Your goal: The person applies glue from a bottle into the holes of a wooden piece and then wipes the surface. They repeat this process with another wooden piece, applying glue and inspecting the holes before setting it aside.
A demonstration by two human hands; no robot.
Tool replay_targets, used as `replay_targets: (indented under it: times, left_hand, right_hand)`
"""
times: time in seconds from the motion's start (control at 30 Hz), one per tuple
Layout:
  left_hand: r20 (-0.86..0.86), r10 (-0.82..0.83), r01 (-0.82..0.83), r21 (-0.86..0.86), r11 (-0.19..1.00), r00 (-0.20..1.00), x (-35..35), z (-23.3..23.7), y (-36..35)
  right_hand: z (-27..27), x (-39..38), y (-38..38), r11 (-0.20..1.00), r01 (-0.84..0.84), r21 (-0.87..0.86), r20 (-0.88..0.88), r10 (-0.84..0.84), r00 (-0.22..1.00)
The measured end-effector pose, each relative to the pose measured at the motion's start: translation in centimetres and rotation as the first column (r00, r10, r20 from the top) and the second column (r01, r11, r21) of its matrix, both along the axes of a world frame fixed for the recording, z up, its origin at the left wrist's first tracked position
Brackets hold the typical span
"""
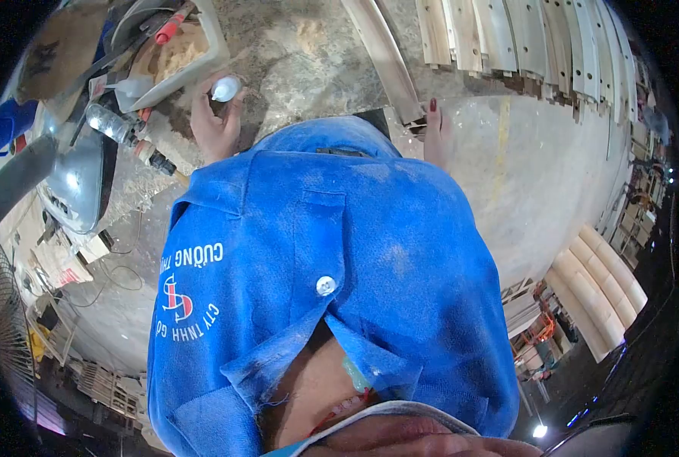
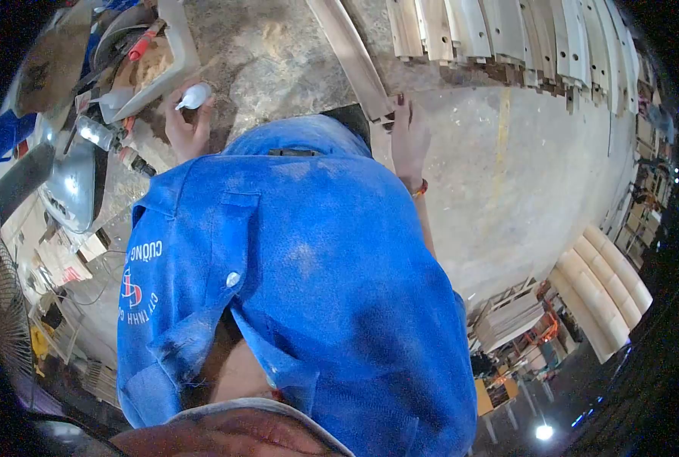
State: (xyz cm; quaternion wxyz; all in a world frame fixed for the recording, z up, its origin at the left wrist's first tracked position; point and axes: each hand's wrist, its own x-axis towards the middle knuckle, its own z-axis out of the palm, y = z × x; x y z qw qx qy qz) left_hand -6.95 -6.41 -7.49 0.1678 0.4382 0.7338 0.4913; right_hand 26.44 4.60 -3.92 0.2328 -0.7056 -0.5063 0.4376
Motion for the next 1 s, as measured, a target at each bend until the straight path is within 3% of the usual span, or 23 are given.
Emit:
replay_targets:
  times: [0.03,0.17,0.23,0.37,0.43,0.47,0.53,0.57,0.6,0.63,0.67,0.73,1.0]
  left_hand:
    - [0.007,-0.004,0.004,-0.007,1.000,1.000,0.1,0.2,0.0]
    - [0.062,0.017,-0.018,0.012,1.000,0.998,0.1,-0.3,-0.1]
    - [0.022,0.030,-0.030,0.013,0.999,0.999,0.3,0.0,-0.1]
    - [-0.003,0.044,-0.043,0.097,0.994,0.999,0.2,-0.1,0.1]
    - [0.010,0.050,-0.051,0.094,0.994,0.999,0.2,-0.2,0.1]
    - [0.022,0.052,-0.053,0.087,0.995,0.998,0.2,-0.2,0.1]
    - [0.035,0.045,-0.046,0.056,0.997,0.998,0.2,0.4,0.0]
    - [0.047,0.032,-0.034,0.025,0.999,0.998,0.2,0.7,0.1]
    - [0.050,0.031,-0.033,0.028,0.999,0.998,0.3,0.8,0.1]
    - [0.028,0.045,-0.046,0.039,0.998,0.999,0.4,0.9,0.2]
    - [0.005,0.060,-0.060,0.050,0.997,0.998,0.5,0.9,0.2]
    - [-0.007,0.061,-0.060,0.044,0.997,0.998,0.4,0.8,0.2]
    - [-0.033,0.072,-0.071,0.021,0.997,0.997,0.2,0.6,0.1]
  right_hand:
    - [0.5,-0.2,-0.2,0.959,-0.199,0.203,0.278,0.138,0.951]
    - [1.0,-3.0,-0.3,0.885,-0.330,0.329,0.431,0.170,0.886]
    - [0.9,-4.0,0.4,0.760,-0.532,0.374,0.669,0.176,0.722]
    - [1.1,-4.1,1.8,0.698,-0.607,0.380,0.699,0.213,0.683]
    - [1.3,-3.4,2.3,0.798,-0.520,0.305,0.505,0.328,0.799]
    - [1.4,-3.1,2.6,0.794,-0.525,0.307,0.506,0.331,0.796]
    - [1.9,-2.5,3.0,0.915,-0.384,0.127,0.164,0.362,0.918]
    - [2.2,-2.5,3.1,0.914,-0.384,0.129,0.168,0.361,0.917]
    - [3.2,-2.9,3.1,0.955,-0.296,-0.005,-0.094,0.294,0.951]
    - [4.0,-3.2,3.2,0.959,-0.236,-0.159,-0.337,0.172,0.926]
    - [4.4,-3.2,3.1,0.959,-0.236,-0.158,-0.334,0.173,0.927]
    - [4.9,-3.3,3.1,0.957,-0.210,-0.200,-0.557,0.066,0.828]
    - [6.7,-2.9,3.6,0.923,-0.309,-0.228,-0.620,0.108,0.777]
